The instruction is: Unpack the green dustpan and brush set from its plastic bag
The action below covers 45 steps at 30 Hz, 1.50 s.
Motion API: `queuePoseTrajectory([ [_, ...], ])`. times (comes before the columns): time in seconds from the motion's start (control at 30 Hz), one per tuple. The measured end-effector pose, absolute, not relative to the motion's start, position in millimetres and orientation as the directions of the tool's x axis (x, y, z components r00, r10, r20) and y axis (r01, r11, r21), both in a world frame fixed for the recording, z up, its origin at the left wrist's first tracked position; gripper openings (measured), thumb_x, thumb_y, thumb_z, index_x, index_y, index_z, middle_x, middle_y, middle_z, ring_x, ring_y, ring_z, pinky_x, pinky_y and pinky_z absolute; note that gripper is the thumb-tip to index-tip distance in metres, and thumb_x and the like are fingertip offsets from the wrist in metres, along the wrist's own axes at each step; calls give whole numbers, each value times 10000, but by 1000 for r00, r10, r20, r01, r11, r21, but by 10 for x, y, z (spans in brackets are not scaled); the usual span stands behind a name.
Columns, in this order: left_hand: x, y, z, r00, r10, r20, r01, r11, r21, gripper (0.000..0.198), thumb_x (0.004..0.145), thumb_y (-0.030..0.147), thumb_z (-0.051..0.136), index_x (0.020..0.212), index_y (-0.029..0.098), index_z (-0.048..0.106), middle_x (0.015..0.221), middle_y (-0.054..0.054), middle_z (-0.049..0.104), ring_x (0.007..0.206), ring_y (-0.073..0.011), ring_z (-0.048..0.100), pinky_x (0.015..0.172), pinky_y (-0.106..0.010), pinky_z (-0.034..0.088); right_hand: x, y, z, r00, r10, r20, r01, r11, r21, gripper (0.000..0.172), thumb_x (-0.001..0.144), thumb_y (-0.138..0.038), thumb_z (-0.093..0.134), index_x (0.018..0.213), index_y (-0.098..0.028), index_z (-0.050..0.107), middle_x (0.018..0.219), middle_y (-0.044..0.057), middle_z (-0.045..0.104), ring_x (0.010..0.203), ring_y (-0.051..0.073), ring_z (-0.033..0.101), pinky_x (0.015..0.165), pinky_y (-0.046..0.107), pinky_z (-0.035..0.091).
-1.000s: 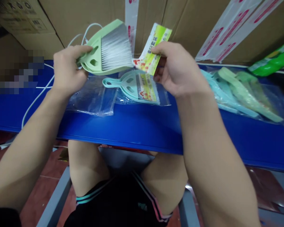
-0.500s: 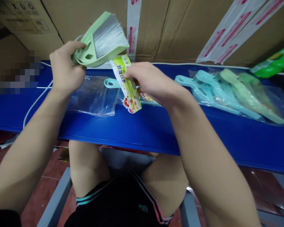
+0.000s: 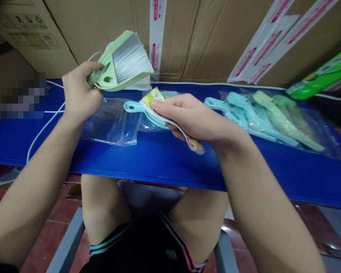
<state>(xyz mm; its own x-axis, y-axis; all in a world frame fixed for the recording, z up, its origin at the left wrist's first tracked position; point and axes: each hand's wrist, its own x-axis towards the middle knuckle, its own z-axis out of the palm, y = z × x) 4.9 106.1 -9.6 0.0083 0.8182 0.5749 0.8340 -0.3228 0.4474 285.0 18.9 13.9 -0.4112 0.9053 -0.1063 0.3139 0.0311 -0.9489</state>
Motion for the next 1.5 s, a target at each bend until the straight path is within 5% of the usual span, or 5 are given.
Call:
queuePoseTrajectory([
  [0.37, -1, 1109, -135, 80, 775, 626, 800, -425, 424, 512, 777, 262, 657, 1264, 342, 792, 1260, 28, 833, 1158, -361, 754, 1052, -583, 573, 3449, -165, -163, -438, 892, 110, 789, 440, -429, 535, 899, -686, 709, 1259, -292, 744, 505, -34, 477, 407, 174, 341, 508, 320, 195],
  [0.63, -11, 1120, -155, 123, 823, 554, 800, -413, 436, 533, 859, 389, 648, 1382, 324, 726, 1395, 0, 780, 1294, -396, 694, 1146, -623, 495, 3540, -150, -215, -498, 798, 338, 822, 559, -107, 380, 960, -636, 568, 939, -299, 744, 892, 109, 725, 750, 273, 589, 668, 370, 330],
  [0.9, -42, 1119, -197, 225, 742, 631, 750, -546, 374, 468, 885, 448, 628, 1332, 362, 734, 1372, 56, 789, 1249, -330, 712, 1124, -569, 545, 2914, 268, 219, 24, 825, 565, 771, 345, -536, 118, 931, -368, 664, 903, -265, 614, 924, 98, 685, 858, 263, 613, 947, 477, 477],
  [1.07, -17, 1105, -158, 235, 759, 607, 761, -532, 372, 478, 894, 434, 614, 1356, 372, 715, 1429, 51, 764, 1313, -337, 698, 1191, -587, 518, 2502, 769, 264, 98, 976, 193, 428, 133, -894, 361, 965, -484, 752, 1202, -243, 625, 1082, 82, 736, 831, 246, 686, 710, 409, 595],
  [1.5, 70, 1162, -225, 88, 796, 598, 560, -536, 632, 639, 856, 465, 674, 1486, 392, 599, 1332, 18, 782, 1211, -289, 725, 1012, -513, 646, 2450, 761, -48, 148, 916, 372, 170, 347, -922, 201, 994, -65, 614, 1055, -247, 554, 1281, 63, 747, 1224, 150, 681, 1187, 288, 476],
])
